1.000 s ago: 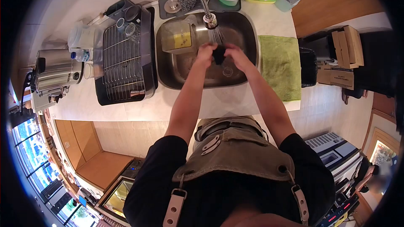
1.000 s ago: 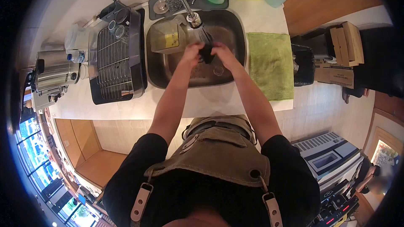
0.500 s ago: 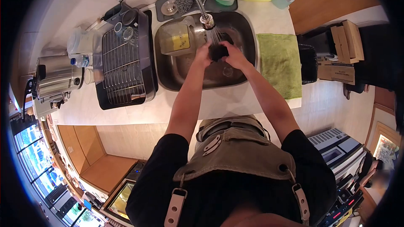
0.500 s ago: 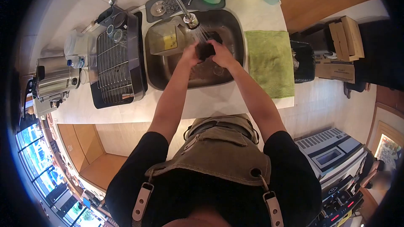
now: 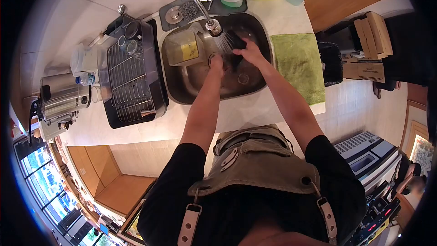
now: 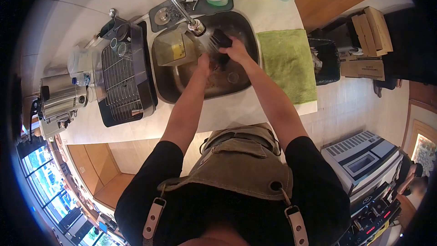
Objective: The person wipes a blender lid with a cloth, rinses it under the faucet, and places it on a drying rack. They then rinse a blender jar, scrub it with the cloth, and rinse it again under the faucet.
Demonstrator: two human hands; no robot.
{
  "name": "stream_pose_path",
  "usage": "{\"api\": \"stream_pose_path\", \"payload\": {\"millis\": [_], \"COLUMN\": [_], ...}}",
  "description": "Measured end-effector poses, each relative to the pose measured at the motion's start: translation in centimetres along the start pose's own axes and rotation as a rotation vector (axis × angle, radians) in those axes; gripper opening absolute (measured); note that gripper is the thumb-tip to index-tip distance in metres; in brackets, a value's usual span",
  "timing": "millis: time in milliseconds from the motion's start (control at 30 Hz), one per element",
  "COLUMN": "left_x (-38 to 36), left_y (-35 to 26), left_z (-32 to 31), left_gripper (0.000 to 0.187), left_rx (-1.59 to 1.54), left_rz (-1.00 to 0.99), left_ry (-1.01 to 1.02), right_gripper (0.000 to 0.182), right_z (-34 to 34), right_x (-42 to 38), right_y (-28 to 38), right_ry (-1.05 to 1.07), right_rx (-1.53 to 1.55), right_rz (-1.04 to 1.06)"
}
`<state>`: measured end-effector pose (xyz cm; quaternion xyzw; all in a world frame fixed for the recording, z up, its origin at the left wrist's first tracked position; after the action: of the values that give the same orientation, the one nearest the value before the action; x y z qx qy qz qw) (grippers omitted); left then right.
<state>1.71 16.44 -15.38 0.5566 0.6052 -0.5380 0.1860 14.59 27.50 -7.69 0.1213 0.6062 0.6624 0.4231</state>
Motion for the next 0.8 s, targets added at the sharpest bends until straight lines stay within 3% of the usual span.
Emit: {"api": "stream_pose_path", "payload": {"millis": [67,167,267,367,467,567,600,733,767,800], "left_x": [5.0,-3.9,-2.0,-3.1,-7.0,-5.2,-5.7,-5.2,-4.1,-2.0], "left_y": [0.3,-3.1,-1.7,-0.1,0.1,-1.0,-1.7,-0.2,0.3,1.1], "left_z": [1.0,-3.7,-1.8,-0.5,-3.1,-3.5,-3.6,-1.1,-0.7,0.0], "left_gripper": [0.052,0.051,0.054,0.055,0.051,0.047,0.048,0.048,0.046,0.044], "left_rx": [-0.273,-0.31,-0.351,-0.263,-0.315,-0.453,-0.428,-0.334,-0.326,-0.32], "left_rz": [0.17,0.079,0.121,-0.099,-0.168,-0.214,-0.364,-0.212,-0.18,-0.143], "left_ry": [0.28,0.39,0.412,0.198,0.024,0.14,0.239,0.064,0.11,0.157], "right_gripper": [0.063,0.069,0.07,0.071,0.07,0.053,0.057,0.06,0.06,0.059], "right_z": [-0.5,-0.1,0.5,2.4,3.5,2.3,0.7,-1.0,-0.7,1.1], "right_x": [-0.7,-2.1,-1.7,-2.7,-0.9,-1.4,0.6,1.9,2.6,0.8], "right_y": [0.4,0.9,0.3,1.1,-1.2,2.1,-0.6,-3.7,-5.0,-2.0], "right_ry": [-0.145,0.037,0.278,0.173,-0.099,-0.145,-0.04,0.009,-0.058,-0.084], "right_rx": [-0.466,-0.673,-0.594,-0.423,0.186,0.631,0.76,0.151,-0.019,-0.107], "right_rz": [0.425,0.645,0.675,0.417,-0.034,-0.423,-0.358,-0.003,0.091,0.148]}}
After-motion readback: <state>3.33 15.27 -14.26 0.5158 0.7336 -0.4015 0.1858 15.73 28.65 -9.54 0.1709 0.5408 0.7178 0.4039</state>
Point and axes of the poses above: each hand's wrist, its own x-axis towards the middle knuckle, its own z-axis out of the back of the hand, y = z × x, the point moved 2 cm from there along x, towards the middle knuckle, and after that the axes turned 1 degree about x, right-handed, at the moved point
